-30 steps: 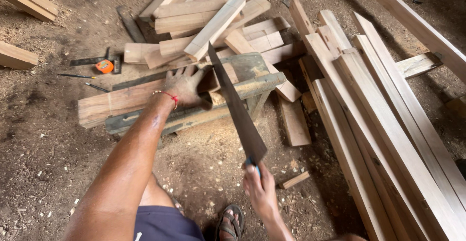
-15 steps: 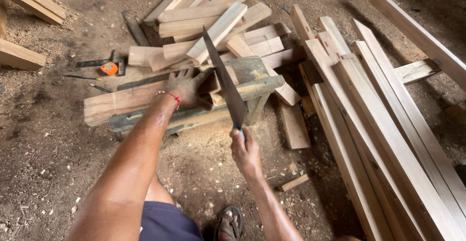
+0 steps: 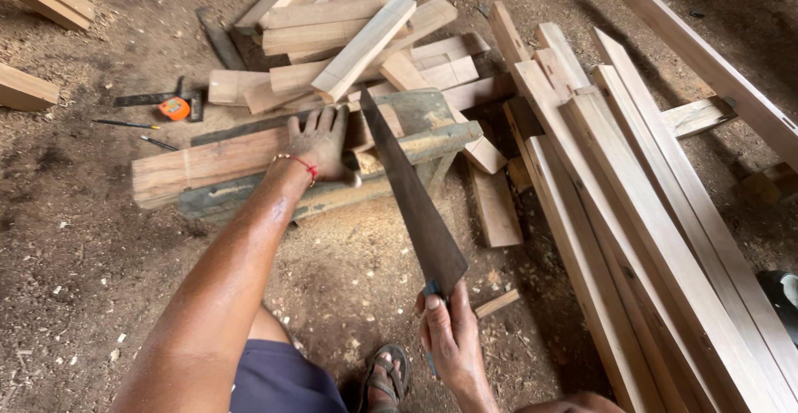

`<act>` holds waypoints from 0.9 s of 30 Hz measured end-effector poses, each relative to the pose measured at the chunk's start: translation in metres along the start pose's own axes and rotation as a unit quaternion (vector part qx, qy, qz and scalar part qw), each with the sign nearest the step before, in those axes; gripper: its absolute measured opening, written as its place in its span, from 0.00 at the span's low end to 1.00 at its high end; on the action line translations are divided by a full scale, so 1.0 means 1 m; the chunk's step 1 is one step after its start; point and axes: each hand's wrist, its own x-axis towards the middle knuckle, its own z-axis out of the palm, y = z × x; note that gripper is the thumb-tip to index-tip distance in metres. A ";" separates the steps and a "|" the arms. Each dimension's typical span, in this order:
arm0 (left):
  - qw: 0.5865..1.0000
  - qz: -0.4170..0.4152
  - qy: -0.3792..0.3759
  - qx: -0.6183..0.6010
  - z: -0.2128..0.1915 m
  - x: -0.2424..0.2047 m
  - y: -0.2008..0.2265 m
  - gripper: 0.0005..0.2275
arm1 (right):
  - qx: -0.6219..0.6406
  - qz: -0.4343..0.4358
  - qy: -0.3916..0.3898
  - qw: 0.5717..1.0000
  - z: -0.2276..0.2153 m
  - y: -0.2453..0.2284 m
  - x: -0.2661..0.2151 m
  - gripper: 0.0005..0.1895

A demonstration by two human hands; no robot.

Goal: The person saws a wood plank resting on a low wooden bench. They hold the plank with their left hand and use a hand saw with their right hand to cut through the wood, occasionally adjusting the plank's position on the bench.

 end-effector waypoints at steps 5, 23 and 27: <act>0.999 0.022 0.035 0.014 0.002 -0.002 -0.007 0.65 | -0.024 -0.024 0.011 0.999 0.010 0.001 0.033 0.16; 0.997 0.035 0.061 -0.005 0.007 -0.002 -0.010 0.64 | 0.042 0.056 0.013 0.997 -0.012 0.002 0.007 0.12; 0.996 0.034 0.074 0.020 0.007 -0.005 -0.009 0.64 | -0.037 0.033 -0.001 0.999 0.024 -0.023 0.076 0.16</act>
